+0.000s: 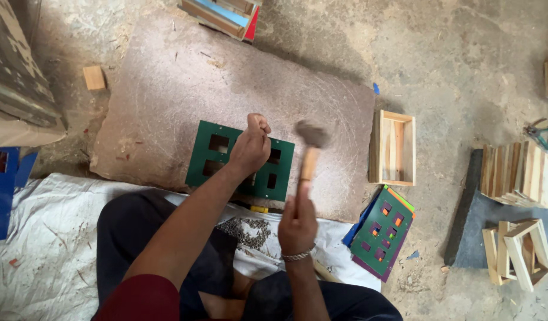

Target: The person sits on the floor and uses a hammer to drive nails into orange and green plastic templates placed on a cushion. They then pick up small wooden boxes, tap them with the hammer, and place them aside. The process repeats with different templates and boxes.

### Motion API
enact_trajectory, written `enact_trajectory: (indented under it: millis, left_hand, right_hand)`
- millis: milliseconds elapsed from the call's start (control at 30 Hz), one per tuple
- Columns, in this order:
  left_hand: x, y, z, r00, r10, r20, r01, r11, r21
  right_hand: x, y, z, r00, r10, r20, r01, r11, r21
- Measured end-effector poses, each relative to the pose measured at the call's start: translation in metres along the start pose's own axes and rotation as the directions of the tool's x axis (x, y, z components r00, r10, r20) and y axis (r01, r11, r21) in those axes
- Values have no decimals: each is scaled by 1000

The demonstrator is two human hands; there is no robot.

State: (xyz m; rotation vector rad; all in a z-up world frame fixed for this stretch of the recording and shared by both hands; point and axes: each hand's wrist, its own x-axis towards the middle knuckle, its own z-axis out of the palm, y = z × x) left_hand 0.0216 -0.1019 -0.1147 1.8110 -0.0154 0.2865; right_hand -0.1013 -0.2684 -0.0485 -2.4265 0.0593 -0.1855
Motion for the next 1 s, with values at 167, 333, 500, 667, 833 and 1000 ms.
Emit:
enact_trajectory:
  millis: [167,333,500,667,833,1000]
  left_hand:
    - [-2,-1,3,999,32,2,-32,999,36]
    - [2,1,-7,999,-10,45,11,1000,-27]
    - [-27,26,-3,976,217,-30,-217,976,8]
    - [-169,19,0,708,164,687,-428,874,232]
    - [-226,-26,0,738,9,675,-483,706,518]
    - [-220,-36,-1,725,-73,685,-454,697,555]
  right_hand:
    - [-8,4,-6,983,-28,182,40,997,-64]
    - [-65,14,-21,986,-139,-90,151,977,150]
    - [-91,39,-34,782,557,278,-614,617,492]
    - [-93,58,-30,730,528,434,-625,259,737]
    - [-99,69,-27,784,442,435,-578,265,772]
    - [-95,71,-23,788,434,437,-579,278,767]
